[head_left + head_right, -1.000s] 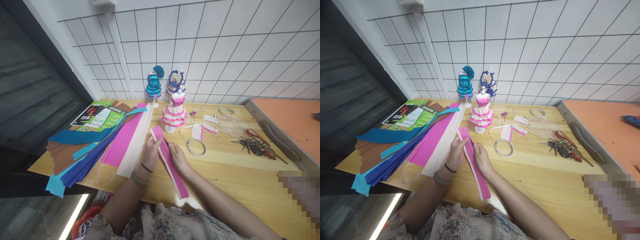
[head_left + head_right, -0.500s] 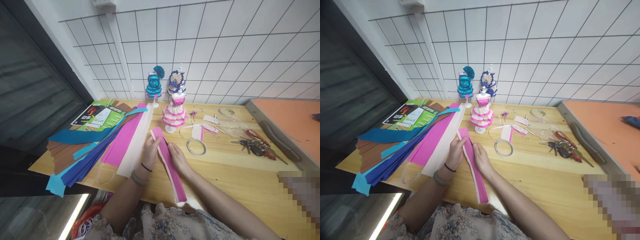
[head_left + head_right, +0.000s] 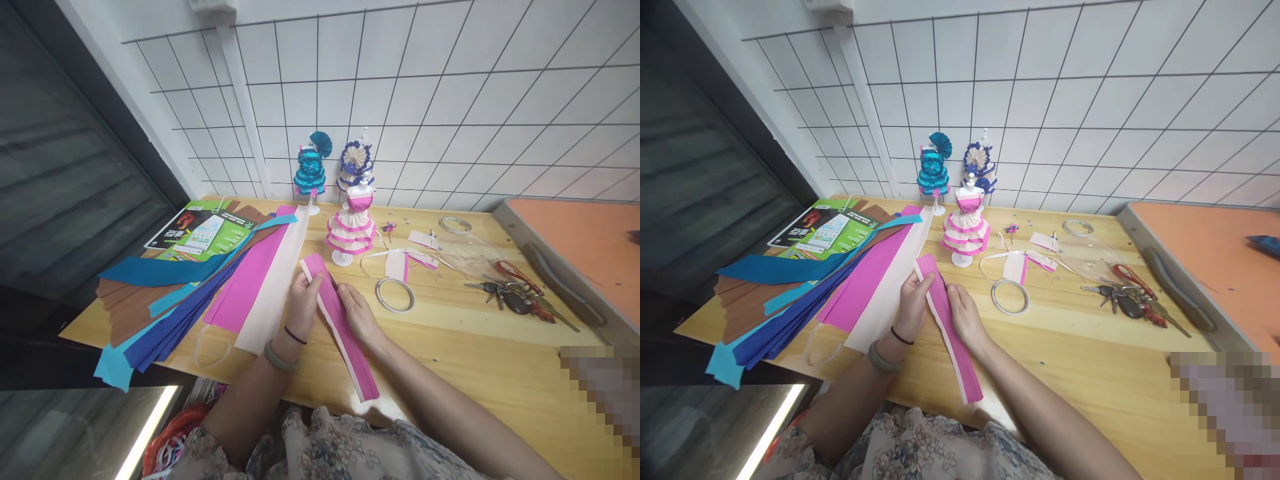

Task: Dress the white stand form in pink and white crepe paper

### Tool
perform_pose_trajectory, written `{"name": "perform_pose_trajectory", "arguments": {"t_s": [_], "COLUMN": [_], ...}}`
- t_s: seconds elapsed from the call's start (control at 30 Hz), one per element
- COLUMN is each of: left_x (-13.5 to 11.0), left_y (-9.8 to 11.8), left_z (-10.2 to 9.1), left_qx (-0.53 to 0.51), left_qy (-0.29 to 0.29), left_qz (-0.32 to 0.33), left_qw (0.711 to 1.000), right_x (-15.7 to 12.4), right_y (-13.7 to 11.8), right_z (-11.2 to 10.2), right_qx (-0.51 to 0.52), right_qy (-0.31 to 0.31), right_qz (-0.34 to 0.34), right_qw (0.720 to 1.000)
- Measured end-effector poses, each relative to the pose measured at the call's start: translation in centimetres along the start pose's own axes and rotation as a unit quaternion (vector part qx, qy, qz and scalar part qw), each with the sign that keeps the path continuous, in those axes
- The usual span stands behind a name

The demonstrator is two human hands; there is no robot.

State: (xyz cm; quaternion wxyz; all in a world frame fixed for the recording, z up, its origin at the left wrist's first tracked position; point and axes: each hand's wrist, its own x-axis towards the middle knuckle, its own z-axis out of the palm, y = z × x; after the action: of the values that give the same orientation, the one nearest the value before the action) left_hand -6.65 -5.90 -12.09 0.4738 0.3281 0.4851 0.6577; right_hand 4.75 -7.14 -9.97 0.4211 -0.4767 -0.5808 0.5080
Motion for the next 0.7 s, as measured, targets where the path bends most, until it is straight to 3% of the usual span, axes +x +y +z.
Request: {"name": "perform_pose_trajectory", "arguments": {"t_s": [0.37, 0.7], "left_x": [0.0, -0.03], "left_y": [-0.23, -0.38], "left_z": [0.24, 0.23], "left_qx": [0.027, 0.017], "left_qy": [0.02, 0.0], "left_qz": [-0.002, 0.0], "left_qw": [0.999, 1.0], "right_x": [-0.15, 0.22], "right_y": [-0.73, -0.56], "right_z": [0.02, 0.14], "right_qx": [0.019, 0.015], "right_qy": [0.002, -0.006], "right_qz": [0.015, -0.001], "right_qw": [1.0, 1.0]}}
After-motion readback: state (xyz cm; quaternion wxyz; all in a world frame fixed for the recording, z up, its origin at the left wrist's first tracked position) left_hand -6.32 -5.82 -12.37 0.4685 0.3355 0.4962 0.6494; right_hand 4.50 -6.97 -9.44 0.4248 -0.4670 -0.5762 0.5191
